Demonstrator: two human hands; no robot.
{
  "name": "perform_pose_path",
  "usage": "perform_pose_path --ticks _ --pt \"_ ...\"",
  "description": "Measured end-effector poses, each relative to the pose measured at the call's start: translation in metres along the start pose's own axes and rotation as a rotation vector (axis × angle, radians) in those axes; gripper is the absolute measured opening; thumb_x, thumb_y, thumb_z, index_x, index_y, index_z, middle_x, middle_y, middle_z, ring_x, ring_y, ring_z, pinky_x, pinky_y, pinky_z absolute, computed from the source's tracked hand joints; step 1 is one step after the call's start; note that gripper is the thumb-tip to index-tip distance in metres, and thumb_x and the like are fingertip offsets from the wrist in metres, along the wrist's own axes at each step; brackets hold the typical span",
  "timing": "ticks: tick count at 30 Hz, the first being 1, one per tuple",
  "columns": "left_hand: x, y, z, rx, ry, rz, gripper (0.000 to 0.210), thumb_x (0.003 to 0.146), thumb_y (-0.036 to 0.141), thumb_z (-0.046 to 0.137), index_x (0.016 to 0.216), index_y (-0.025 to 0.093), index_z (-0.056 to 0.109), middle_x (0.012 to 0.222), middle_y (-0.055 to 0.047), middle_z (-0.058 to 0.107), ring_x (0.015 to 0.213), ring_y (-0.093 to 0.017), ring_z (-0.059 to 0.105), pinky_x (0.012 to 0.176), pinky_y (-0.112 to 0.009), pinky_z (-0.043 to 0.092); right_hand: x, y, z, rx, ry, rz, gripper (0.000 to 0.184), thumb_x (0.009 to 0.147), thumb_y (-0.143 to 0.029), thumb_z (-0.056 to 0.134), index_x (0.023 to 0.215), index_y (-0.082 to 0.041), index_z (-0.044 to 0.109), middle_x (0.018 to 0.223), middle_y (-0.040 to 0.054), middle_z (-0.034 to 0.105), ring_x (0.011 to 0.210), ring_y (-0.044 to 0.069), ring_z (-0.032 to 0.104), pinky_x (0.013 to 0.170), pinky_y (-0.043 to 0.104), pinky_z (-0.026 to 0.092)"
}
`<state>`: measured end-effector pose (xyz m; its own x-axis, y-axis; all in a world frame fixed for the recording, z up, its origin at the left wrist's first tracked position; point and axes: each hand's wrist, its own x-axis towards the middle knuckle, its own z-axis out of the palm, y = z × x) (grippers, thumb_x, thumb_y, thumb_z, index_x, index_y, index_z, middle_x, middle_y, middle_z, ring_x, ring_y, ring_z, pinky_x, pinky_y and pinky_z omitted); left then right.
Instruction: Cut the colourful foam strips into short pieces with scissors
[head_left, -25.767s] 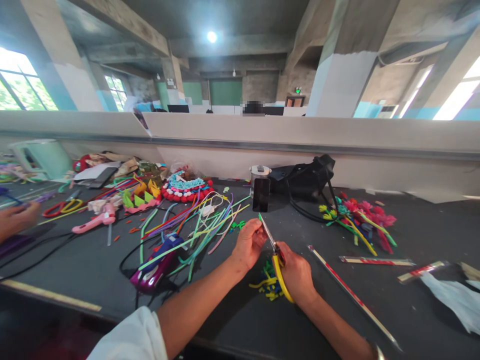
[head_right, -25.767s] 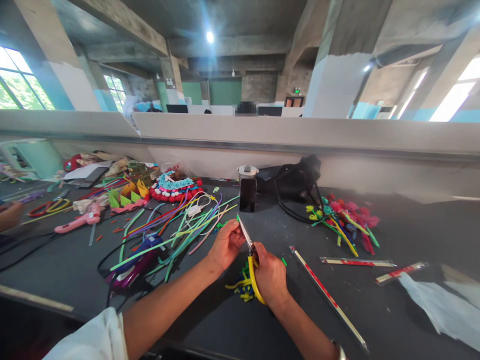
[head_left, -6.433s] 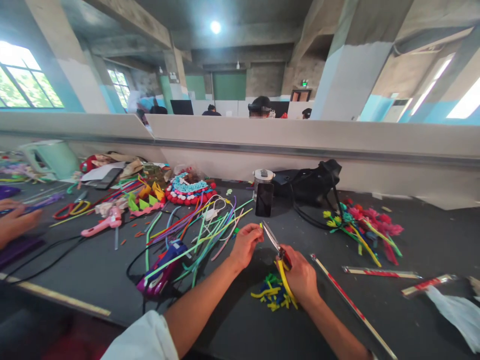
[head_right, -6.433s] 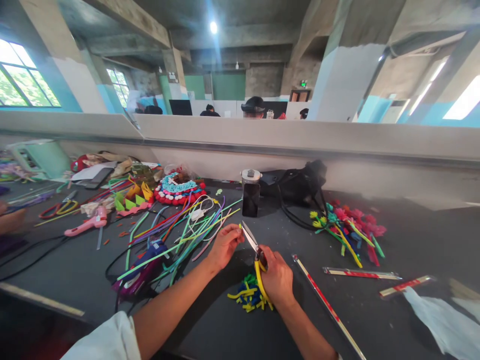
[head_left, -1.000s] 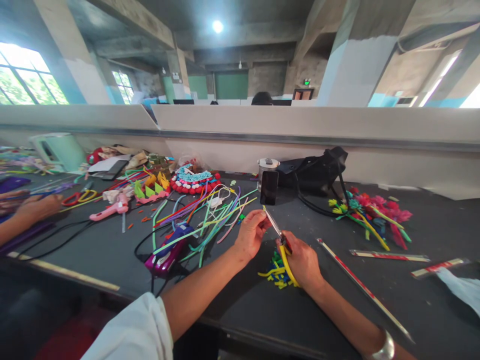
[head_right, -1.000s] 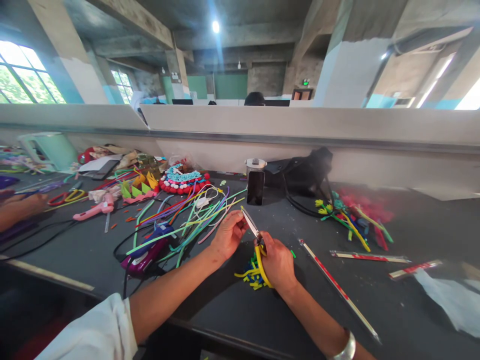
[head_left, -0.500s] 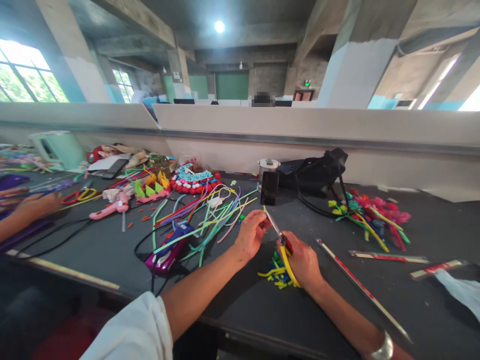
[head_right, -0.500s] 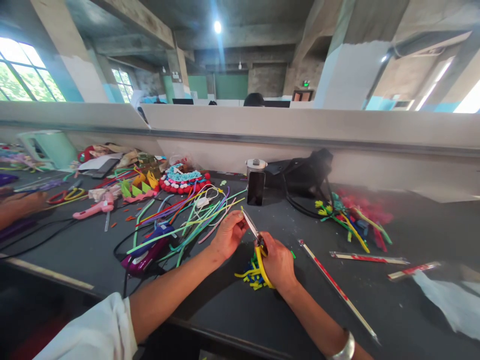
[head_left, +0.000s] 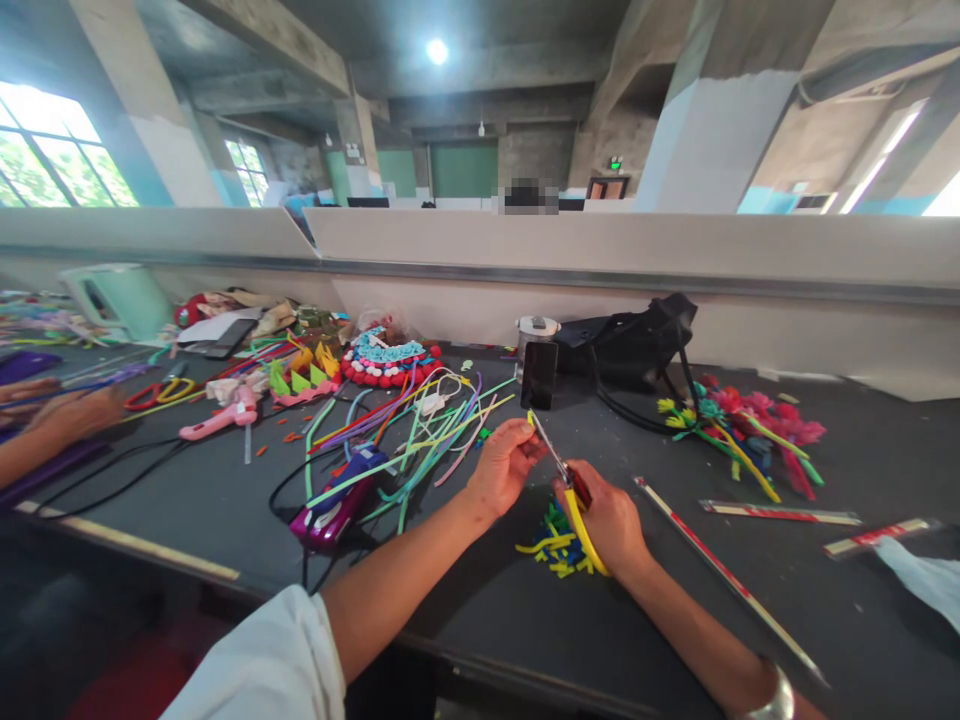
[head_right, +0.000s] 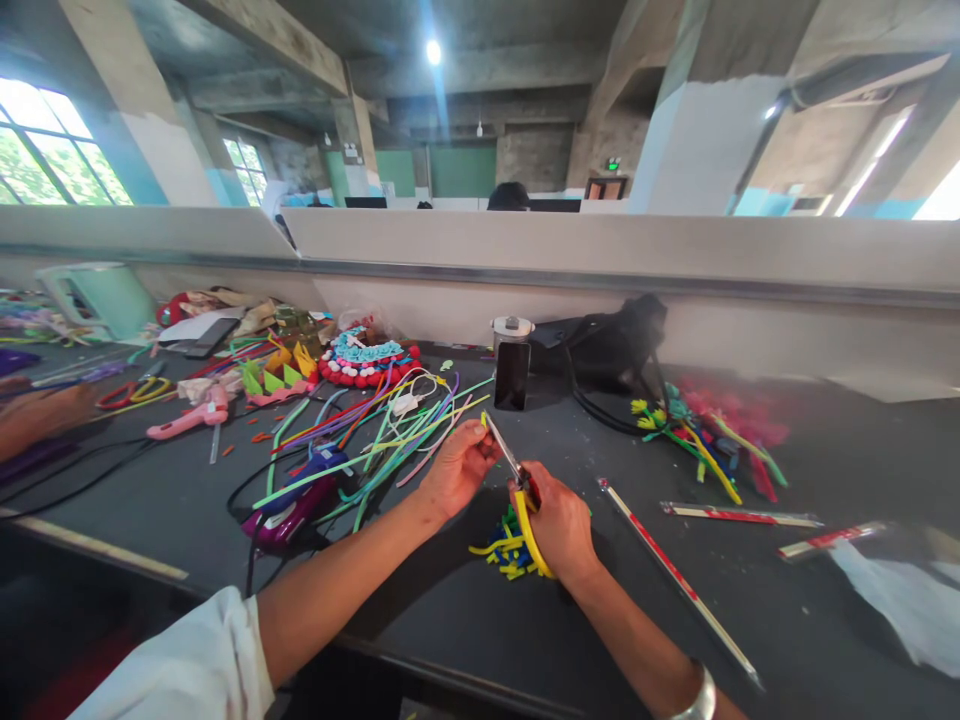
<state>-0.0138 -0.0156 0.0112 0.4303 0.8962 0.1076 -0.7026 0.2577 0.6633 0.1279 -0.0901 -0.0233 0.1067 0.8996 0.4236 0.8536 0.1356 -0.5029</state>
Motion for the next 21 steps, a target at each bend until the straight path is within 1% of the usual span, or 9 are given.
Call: perform_pose_path --ticks 5,14,18,21 --pt "-0.0011 0.0011 0.0019 0.003 0.031 -0.015 0.015 0.067 0.025 0.070 0.069 0.016 0.058 0.066 0.001 0.055 0.063 -0.009 0.051 0.068 -0.025 0.042 -0.0006 -0.0009 0.0008 -0.017 -0.010 -0.005 0.030 0.087 -0.046 0.042 0.100 -0.024 0.059 0.072 -0.0008 0.066 0.061 0.016 0.063 0.054 0.022 0.036" --pt "0.0001 0.0020 0.0005 -0.053 0.019 -0.016 0.015 0.068 0.024 0.070 0.068 0.015 0.057 0.066 0.002 0.053 0.063 -0.008 0.049 0.067 -0.024 0.042 -0.0015 -0.0016 -0.0002 -0.047 -0.013 -0.018 0.028 0.088 -0.044 0.044 0.101 -0.024 0.058 0.074 -0.0010 0.067 0.065 0.016 0.064 0.056 0.022 0.037" --pt "-0.0001 0.0013 0.0000 -0.042 0.016 -0.013 0.014 0.070 0.023 0.068 0.068 0.015 0.056 0.065 0.003 0.052 0.062 -0.008 0.048 0.066 -0.024 0.041 -0.0016 0.0000 0.0020 -0.062 -0.006 -0.022 0.027 0.088 -0.043 0.044 0.101 -0.024 0.059 0.075 -0.0002 0.067 0.067 0.017 0.065 0.057 0.021 0.037" --pt "-0.0003 -0.0002 -0.0006 -0.025 0.017 -0.030 0.014 0.069 0.023 0.068 0.068 0.015 0.057 0.065 0.002 0.052 0.063 -0.008 0.048 0.066 -0.024 0.041 -0.0015 0.0020 0.0035 -0.078 0.005 -0.018 0.028 0.087 -0.043 0.044 0.102 -0.024 0.060 0.075 0.0000 0.068 0.065 0.017 0.065 0.055 0.022 0.037"
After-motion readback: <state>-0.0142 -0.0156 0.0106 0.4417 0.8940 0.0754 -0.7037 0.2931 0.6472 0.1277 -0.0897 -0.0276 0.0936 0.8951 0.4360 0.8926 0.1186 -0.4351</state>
